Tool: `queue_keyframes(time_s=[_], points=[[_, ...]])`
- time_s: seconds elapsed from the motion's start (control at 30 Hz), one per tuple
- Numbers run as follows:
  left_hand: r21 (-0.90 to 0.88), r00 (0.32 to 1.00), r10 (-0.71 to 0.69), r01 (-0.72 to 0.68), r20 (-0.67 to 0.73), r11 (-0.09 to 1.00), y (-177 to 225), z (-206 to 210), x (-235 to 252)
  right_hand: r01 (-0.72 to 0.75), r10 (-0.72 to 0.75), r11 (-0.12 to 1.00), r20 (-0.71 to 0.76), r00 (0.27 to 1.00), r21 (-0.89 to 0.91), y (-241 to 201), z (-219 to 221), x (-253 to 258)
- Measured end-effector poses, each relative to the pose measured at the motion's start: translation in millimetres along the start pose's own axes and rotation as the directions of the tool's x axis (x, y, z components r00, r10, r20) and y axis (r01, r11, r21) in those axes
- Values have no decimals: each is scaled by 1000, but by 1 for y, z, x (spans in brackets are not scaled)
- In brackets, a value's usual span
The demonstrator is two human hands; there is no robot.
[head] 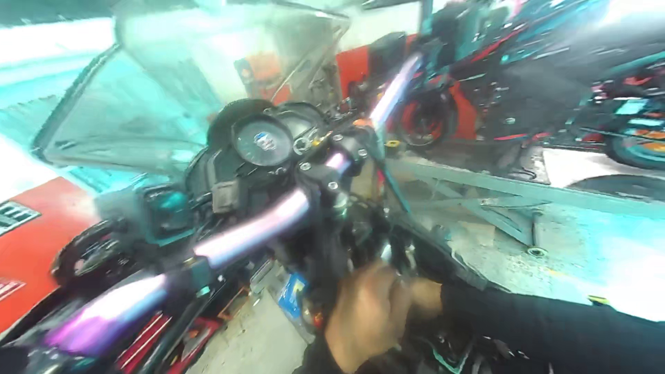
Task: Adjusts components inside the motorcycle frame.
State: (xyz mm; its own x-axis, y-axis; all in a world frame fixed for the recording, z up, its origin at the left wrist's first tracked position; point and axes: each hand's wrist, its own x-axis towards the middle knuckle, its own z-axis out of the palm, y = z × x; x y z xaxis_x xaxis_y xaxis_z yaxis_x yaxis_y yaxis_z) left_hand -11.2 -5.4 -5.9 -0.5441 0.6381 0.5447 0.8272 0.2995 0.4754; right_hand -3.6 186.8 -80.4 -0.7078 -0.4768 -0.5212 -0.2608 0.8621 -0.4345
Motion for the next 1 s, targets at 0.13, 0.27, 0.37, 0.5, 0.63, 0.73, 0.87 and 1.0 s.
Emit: queue_keyframes(time_s=[0.13,0.27,0.37,0.5,0.63,0.73,0.87,1.0], points=[[3,1000,-12,12,0,1000,-1,1,0,-89,97,992,-89,991,88,-7,6,-6],[-61,1000,-3,1,-22,998,-2,1,2,-116,121,993,-197,973,36,-6,22,-2],[-131,999,-30,24,-45,991,-2,-1,3,-134,122,990,-258,958,-31,-8,29,-1],[-153,998,-33,23,-60,988,-3,1,4,-254,186,958,-390,902,-129,-21,16,-22],[-207,998,-16,4,-58,978,-5,0,3,-253,195,966,-502,842,-49,-54,6,-55],[-320,995,75,-92,-66,943,-11,1,0,-208,230,972,-653,722,112,-73,-12,-89],[-475,989,129,-78,76,877,-5,3,-1,113,319,907,-838,442,405,-79,-36,-133],[-720,870,218,199,442,665,18,16,7,432,295,834,-939,177,344,-94,-40,-154]])
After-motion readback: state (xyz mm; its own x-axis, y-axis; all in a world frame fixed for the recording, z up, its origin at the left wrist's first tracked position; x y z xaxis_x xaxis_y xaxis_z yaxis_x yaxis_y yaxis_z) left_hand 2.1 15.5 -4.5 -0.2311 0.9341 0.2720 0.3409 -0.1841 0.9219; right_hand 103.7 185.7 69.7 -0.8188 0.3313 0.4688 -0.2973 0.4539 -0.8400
